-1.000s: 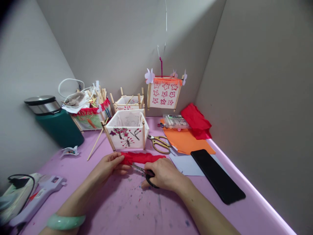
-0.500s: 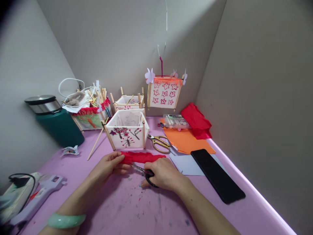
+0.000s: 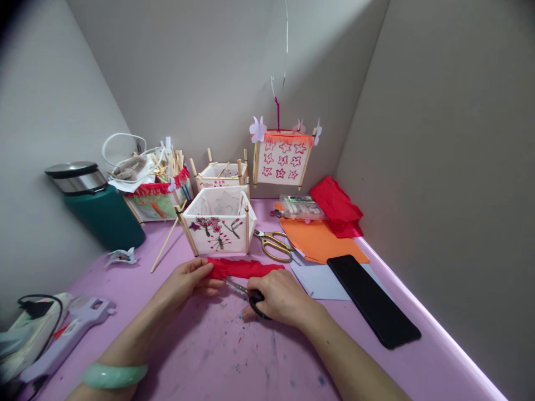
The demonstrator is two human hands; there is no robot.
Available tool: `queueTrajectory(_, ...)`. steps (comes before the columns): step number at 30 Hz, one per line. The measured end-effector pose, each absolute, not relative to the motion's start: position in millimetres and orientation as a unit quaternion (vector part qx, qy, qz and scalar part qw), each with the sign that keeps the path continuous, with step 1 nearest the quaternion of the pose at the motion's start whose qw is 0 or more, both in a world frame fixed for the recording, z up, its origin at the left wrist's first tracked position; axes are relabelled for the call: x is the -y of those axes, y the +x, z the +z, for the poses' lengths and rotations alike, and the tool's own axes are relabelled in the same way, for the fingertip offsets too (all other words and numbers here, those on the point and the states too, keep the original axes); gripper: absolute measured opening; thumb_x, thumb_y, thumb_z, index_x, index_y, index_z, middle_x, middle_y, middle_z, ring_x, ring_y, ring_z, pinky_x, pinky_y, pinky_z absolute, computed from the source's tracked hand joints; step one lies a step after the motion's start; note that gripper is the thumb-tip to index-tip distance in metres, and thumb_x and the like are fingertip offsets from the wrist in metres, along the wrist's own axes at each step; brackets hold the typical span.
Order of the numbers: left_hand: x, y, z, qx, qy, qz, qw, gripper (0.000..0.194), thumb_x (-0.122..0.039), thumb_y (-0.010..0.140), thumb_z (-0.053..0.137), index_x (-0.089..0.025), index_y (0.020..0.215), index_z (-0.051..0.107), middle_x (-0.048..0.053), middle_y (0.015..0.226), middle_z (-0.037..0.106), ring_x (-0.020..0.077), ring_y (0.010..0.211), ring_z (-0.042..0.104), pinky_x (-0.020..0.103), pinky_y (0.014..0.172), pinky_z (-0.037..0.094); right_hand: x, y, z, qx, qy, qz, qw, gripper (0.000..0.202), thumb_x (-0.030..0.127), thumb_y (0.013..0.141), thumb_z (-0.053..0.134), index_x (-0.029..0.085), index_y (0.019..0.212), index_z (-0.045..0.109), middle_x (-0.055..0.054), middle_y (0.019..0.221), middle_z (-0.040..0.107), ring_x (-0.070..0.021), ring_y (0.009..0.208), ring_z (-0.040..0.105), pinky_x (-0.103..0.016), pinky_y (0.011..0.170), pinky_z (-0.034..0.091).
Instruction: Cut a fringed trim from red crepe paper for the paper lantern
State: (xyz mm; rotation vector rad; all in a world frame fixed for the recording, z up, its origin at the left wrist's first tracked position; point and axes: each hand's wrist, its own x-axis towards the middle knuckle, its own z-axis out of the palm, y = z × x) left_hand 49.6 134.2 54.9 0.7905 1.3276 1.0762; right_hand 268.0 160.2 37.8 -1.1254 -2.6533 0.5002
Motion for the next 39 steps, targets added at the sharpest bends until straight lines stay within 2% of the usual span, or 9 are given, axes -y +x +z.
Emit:
queueTrajectory(13,-132.9,54.1,53.8,-0.568,0.332,0.447,0.606,0.012,-0.014,0.086,0.052,-0.013,0.074,0.052,0.011,0.068,0.072,0.0166,0.055,0.069,0.024,0.048,0.056,-159.6,265.8,35.8,0.905,-0.379,0.159,0.11,0.043,0.063,0.064,0.07,0.022,0.072,0.061,0.004,0.057,0.059,-0.0097,0.051,0.045,-0.023,0.049,0.019)
queueTrajectory(20,-133.8,53.4,52.0,-0.559,0.335,0.45,0.61,0.013,-0.02,0.084,0.057,-0.013,0.074,0.054,0.011,0.062,0.071,0.0194,0.055,0.07,0.025,0.048,0.056,-159.1,264.0,36.5,0.907,-0.379,0.149,0.111,0.039,0.059,0.066,0.071,0.021,0.072,0.062,0.003,0.058,0.06,-0.0101,0.052,0.045,-0.023,0.049,0.018)
queueTrajectory(24,-134.5,53.0,54.7,-0.556,0.331,0.446,0.619,0.015,-0.022,0.086,0.052,-0.01,0.078,0.058,0.014,0.067,0.072,0.0203,0.055,0.07,0.027,0.049,0.057,-159.2,264.3,37.4,0.907,-0.381,0.143,0.109,0.039,0.059,0.066,0.071,0.021,0.073,0.063,0.003,0.059,0.061,-0.0106,0.053,0.046,-0.024,0.05,0.017)
queueTrajectory(28,-134.7,50.9,57.0,-0.544,0.322,0.445,0.634,0.006,-0.011,0.078,0.054,-0.009,0.078,0.059,0.015,0.069,0.073,0.0222,0.062,0.071,0.028,0.054,0.057,-159.8,264.8,38.4,0.904,-0.384,0.153,0.111,0.038,0.058,0.066,0.071,0.021,0.072,0.063,0.003,0.06,0.062,-0.0105,0.053,0.046,-0.024,0.05,0.017)
queueTrajectory(32,-133.1,48.0,56.6,-0.533,0.348,0.434,0.638,0.014,-0.004,0.069,0.057,-0.008,0.082,0.062,0.013,0.077,0.074,0.0205,0.068,0.071,0.027,0.059,0.057,-160.5,265.4,37.8,0.902,-0.384,0.159,0.116,0.038,0.058,0.066,0.072,0.021,0.073,0.063,0.003,0.061,0.062,-0.0107,0.053,0.047,-0.024,0.05,0.018)
queueTrajectory(39,-130.8,44.0,53.1,-0.52,0.38,0.415,0.642,0.014,-0.014,0.073,0.064,-0.01,0.086,0.059,0.014,0.079,0.074,0.0208,0.07,0.071,0.026,0.058,0.056,-158.9,265.9,37.7,0.902,-0.381,0.159,0.126,0.038,0.056,0.067,0.072,0.02,0.071,0.062,0.003,0.06,0.062,-0.0102,0.054,0.047,-0.023,0.05,0.018)
